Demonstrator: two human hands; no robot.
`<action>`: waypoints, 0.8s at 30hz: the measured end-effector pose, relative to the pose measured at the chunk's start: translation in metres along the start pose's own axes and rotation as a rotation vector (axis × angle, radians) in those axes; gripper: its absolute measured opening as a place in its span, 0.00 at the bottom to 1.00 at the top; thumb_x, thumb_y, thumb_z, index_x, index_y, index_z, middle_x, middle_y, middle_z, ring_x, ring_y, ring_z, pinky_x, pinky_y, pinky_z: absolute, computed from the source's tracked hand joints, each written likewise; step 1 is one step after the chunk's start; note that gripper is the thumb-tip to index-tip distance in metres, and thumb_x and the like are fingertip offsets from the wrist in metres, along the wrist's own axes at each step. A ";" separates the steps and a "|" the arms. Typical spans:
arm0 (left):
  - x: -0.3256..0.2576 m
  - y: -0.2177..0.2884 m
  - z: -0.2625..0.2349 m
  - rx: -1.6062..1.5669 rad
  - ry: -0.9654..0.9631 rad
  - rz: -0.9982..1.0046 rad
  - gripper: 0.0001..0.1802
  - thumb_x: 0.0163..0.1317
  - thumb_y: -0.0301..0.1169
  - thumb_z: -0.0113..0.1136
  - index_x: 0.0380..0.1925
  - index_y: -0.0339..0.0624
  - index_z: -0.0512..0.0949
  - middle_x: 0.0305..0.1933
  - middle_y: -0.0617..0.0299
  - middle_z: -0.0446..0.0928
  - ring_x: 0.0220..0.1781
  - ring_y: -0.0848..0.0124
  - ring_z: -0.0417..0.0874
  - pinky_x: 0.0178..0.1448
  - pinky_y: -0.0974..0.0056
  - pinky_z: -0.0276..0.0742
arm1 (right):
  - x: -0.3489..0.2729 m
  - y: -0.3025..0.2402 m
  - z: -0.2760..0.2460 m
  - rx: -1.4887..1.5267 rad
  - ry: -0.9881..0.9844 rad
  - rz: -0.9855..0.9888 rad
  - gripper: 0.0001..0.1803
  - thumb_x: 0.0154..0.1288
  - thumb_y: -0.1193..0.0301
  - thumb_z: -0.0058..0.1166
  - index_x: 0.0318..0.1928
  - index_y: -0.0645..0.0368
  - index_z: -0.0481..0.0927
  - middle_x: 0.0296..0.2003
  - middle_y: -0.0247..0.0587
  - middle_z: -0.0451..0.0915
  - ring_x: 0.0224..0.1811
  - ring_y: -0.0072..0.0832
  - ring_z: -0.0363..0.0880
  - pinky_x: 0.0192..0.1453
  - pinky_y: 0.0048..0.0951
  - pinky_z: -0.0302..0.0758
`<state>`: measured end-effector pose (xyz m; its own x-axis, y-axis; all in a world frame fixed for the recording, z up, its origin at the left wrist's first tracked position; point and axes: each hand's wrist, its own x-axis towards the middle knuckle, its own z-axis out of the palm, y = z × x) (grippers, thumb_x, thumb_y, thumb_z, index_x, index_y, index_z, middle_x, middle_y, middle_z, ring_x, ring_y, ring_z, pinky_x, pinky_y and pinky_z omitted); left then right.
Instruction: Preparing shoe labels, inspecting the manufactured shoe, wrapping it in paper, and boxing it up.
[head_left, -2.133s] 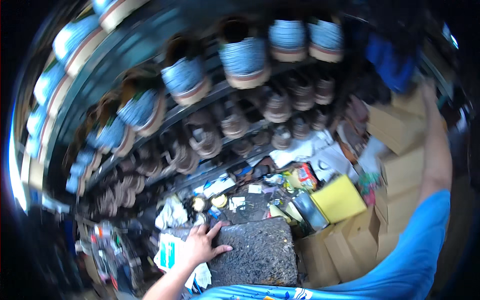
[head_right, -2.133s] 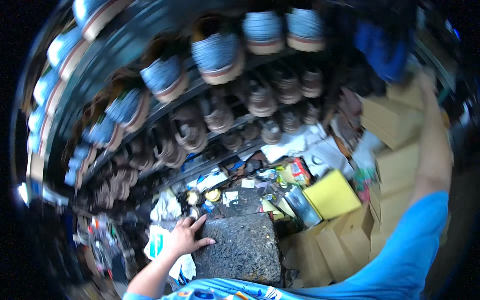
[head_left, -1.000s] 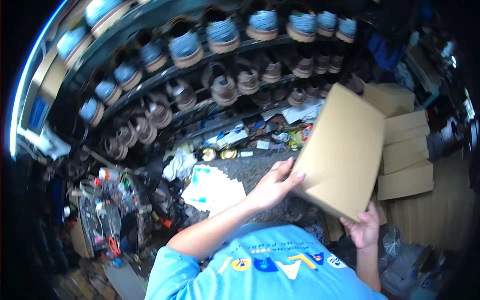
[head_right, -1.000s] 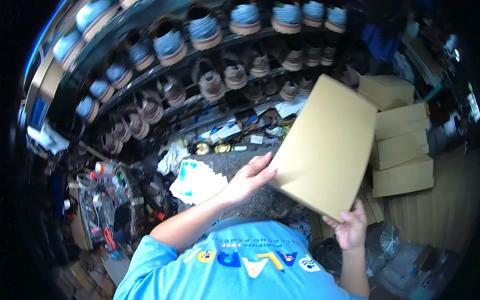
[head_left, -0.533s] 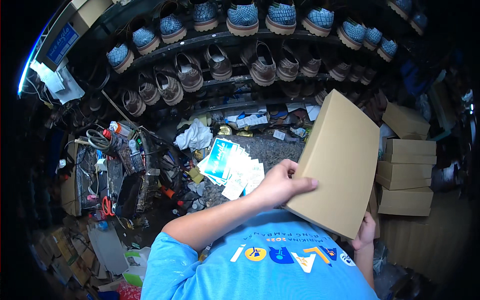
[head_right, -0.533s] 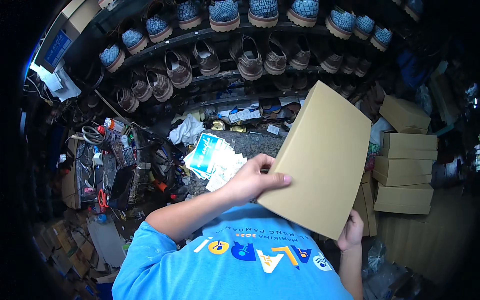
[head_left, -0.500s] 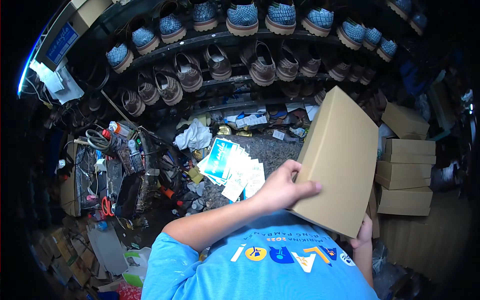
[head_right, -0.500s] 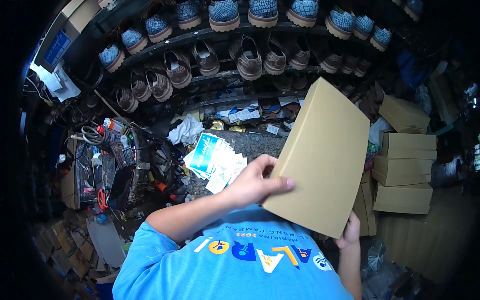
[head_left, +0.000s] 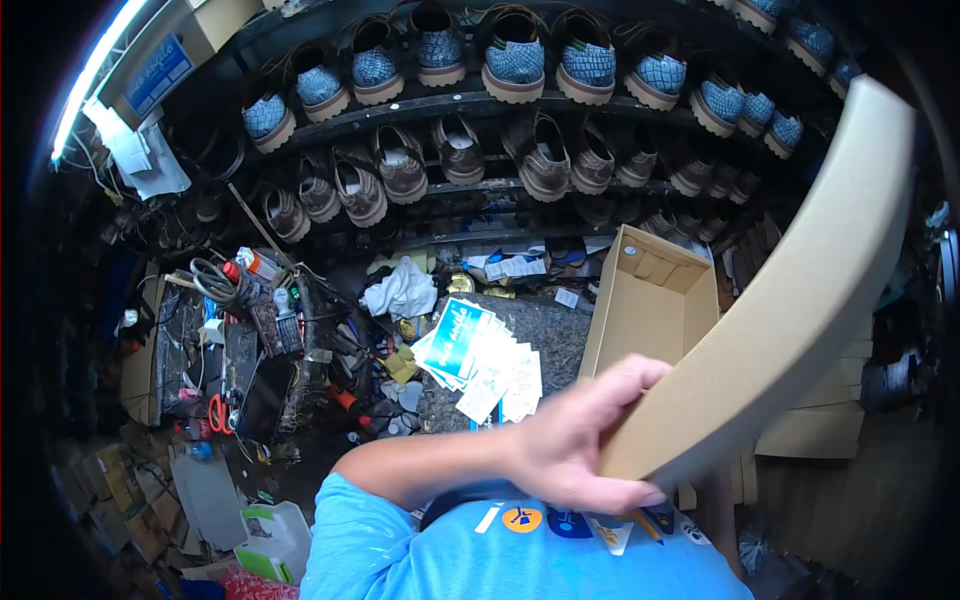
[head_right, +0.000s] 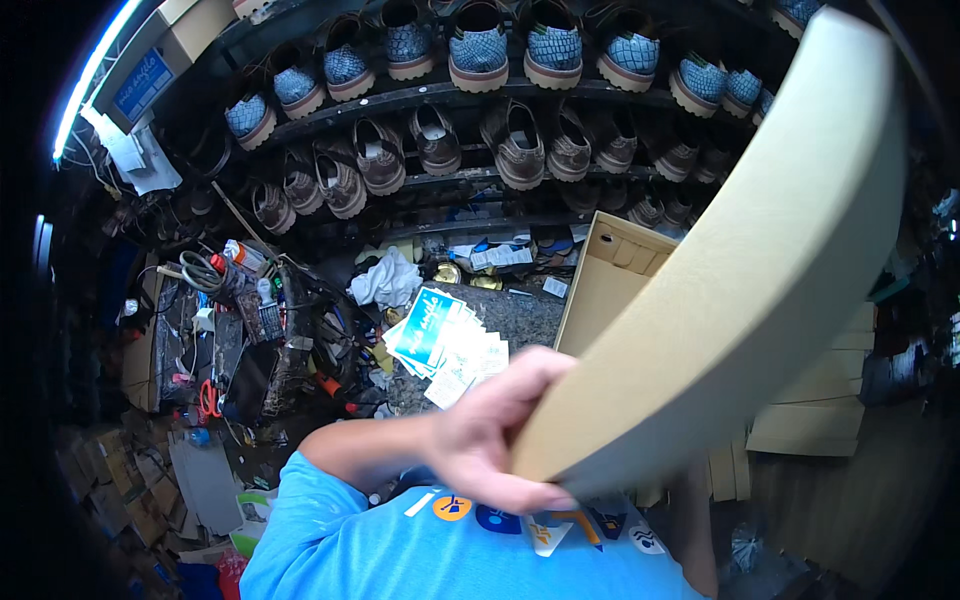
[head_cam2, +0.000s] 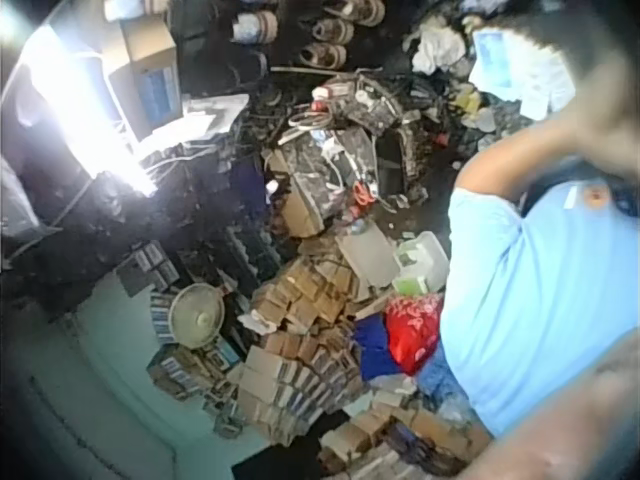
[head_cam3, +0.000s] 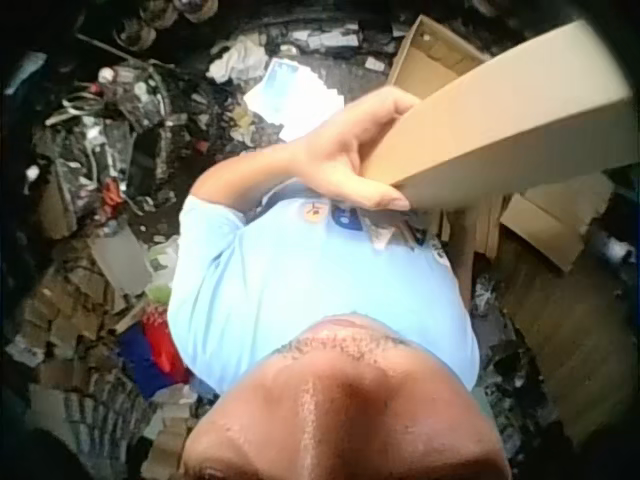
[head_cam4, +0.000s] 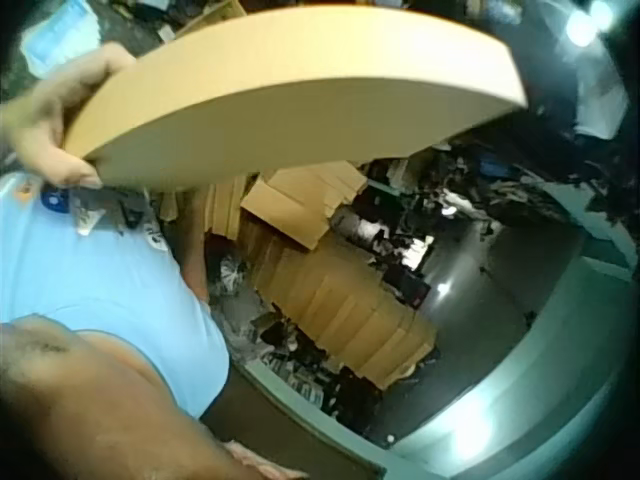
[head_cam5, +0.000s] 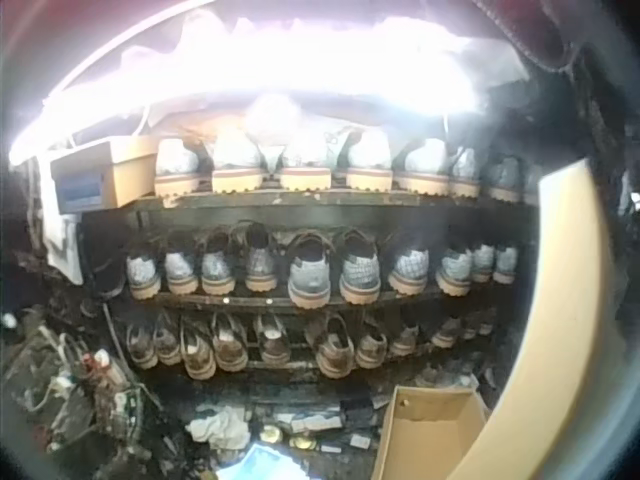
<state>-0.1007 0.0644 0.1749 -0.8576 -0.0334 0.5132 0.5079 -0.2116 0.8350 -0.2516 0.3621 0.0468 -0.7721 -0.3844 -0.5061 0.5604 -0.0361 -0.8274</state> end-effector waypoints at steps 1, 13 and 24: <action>-0.001 0.018 -0.019 0.182 -0.027 0.090 0.39 0.55 0.30 0.72 0.65 0.32 0.63 0.54 0.50 0.76 0.55 0.64 0.81 0.58 0.61 0.76 | 0.007 0.008 -0.007 -0.028 -0.005 0.010 0.28 0.75 0.53 0.42 0.59 0.65 0.73 0.49 0.43 0.79 0.51 0.36 0.81 0.53 0.41 0.80; -0.090 0.065 -0.146 1.738 0.033 -0.615 0.28 0.45 0.21 0.63 0.52 0.42 0.74 0.48 0.49 0.82 0.48 0.49 0.84 0.50 0.51 0.81 | -0.021 -0.006 0.021 0.209 -0.141 0.108 0.39 0.53 0.75 0.41 0.71 0.55 0.60 0.56 0.44 0.71 0.52 0.39 0.75 0.46 0.42 0.76; -0.106 0.047 -0.185 1.987 0.056 -0.450 0.34 0.44 0.16 0.58 0.57 0.43 0.73 0.54 0.52 0.80 0.52 0.52 0.84 0.53 0.53 0.81 | -0.029 -0.016 0.035 0.136 -0.009 -0.234 0.51 0.49 0.84 0.37 0.79 0.61 0.44 0.77 0.44 0.53 0.78 0.31 0.53 0.76 0.28 0.54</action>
<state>-0.0003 -0.1229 0.1231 -0.9038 -0.3261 0.2771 -0.3606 0.9290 -0.0831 -0.2276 0.3412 0.0833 -0.8832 -0.3590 -0.3018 0.4022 -0.2485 -0.8812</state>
